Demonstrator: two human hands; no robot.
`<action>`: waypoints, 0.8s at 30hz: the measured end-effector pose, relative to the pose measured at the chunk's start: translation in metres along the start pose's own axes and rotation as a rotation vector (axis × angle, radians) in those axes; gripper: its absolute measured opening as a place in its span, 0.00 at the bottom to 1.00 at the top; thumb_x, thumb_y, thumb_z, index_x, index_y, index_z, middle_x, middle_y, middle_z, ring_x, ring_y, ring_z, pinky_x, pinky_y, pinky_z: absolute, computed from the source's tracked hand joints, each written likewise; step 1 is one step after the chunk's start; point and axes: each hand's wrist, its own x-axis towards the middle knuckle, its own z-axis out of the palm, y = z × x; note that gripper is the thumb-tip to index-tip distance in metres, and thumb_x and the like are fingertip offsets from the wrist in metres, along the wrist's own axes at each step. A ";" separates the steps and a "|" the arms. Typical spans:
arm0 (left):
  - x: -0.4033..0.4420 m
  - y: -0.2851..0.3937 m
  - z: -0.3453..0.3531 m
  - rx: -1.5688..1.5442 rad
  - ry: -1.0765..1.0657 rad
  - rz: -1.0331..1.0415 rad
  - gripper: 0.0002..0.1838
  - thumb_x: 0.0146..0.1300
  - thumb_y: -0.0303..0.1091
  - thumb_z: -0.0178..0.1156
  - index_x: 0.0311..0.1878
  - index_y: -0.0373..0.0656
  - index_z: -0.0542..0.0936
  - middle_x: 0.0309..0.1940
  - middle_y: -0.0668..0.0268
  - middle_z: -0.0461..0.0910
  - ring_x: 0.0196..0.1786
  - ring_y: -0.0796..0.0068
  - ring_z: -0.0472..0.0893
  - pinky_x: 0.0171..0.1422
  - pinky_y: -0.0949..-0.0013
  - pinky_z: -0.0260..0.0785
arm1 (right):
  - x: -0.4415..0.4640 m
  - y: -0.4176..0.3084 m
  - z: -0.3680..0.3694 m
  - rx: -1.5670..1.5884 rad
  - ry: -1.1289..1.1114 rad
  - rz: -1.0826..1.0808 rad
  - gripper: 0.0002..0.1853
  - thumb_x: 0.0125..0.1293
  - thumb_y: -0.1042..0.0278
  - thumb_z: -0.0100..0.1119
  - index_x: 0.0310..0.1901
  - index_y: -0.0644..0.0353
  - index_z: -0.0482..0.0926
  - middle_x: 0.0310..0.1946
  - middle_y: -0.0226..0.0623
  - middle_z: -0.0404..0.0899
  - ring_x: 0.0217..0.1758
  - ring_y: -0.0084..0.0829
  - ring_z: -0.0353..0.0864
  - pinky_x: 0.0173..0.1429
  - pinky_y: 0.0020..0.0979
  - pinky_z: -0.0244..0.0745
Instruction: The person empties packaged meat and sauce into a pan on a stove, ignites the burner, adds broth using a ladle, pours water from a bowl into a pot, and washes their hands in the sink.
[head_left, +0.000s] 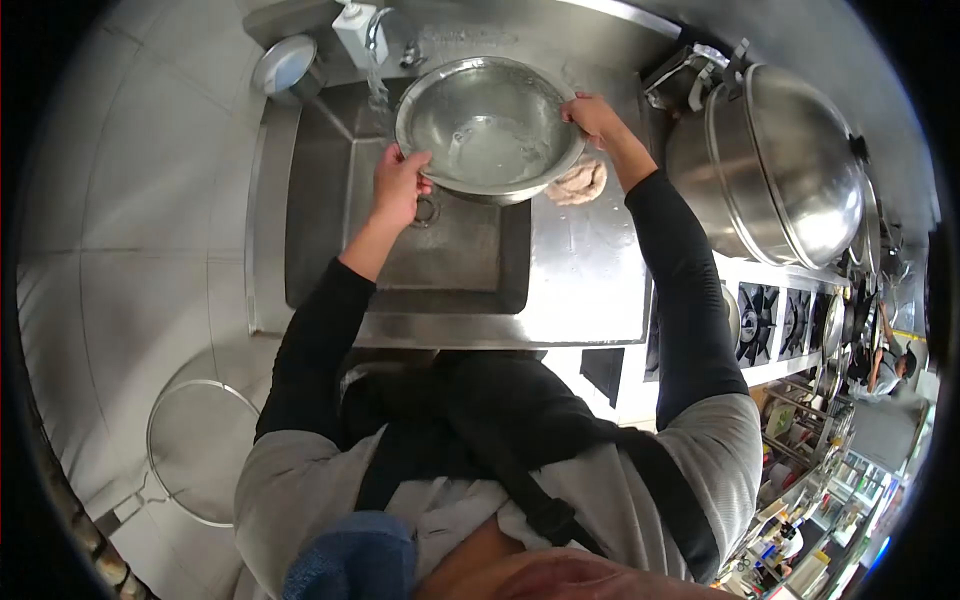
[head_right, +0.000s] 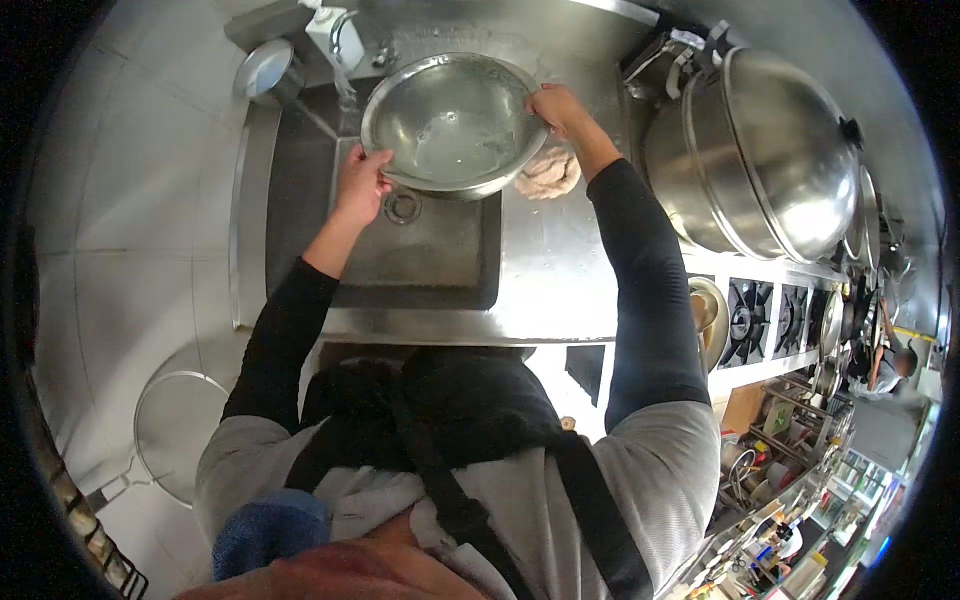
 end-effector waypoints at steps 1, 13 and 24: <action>-0.008 0.001 -0.012 -0.029 -0.014 -0.004 0.10 0.57 0.28 0.63 0.39 0.42 0.71 0.27 0.67 0.76 0.21 0.79 0.75 0.20 0.75 0.66 | -0.011 0.001 0.011 0.021 -0.022 0.039 0.04 0.48 0.71 0.57 0.26 0.59 0.74 0.18 0.28 0.66 0.15 0.27 0.64 0.16 0.35 0.54; -0.088 -0.002 -0.073 0.075 0.111 -0.082 0.10 0.57 0.29 0.64 0.33 0.46 0.70 0.22 0.72 0.73 0.18 0.84 0.70 0.20 0.78 0.61 | -0.106 0.042 0.080 0.115 0.019 0.139 0.15 0.50 0.72 0.57 0.40 0.69 0.79 0.21 0.33 0.73 0.15 0.26 0.65 0.15 0.34 0.53; -0.122 0.038 -0.024 0.234 -0.149 0.243 0.08 0.59 0.27 0.63 0.38 0.41 0.74 0.32 0.73 0.77 0.35 0.88 0.72 0.40 0.78 0.64 | -0.212 0.024 0.019 0.500 0.117 -0.081 0.15 0.51 0.76 0.58 0.43 0.69 0.80 0.32 0.38 0.82 0.31 0.26 0.78 0.36 0.28 0.73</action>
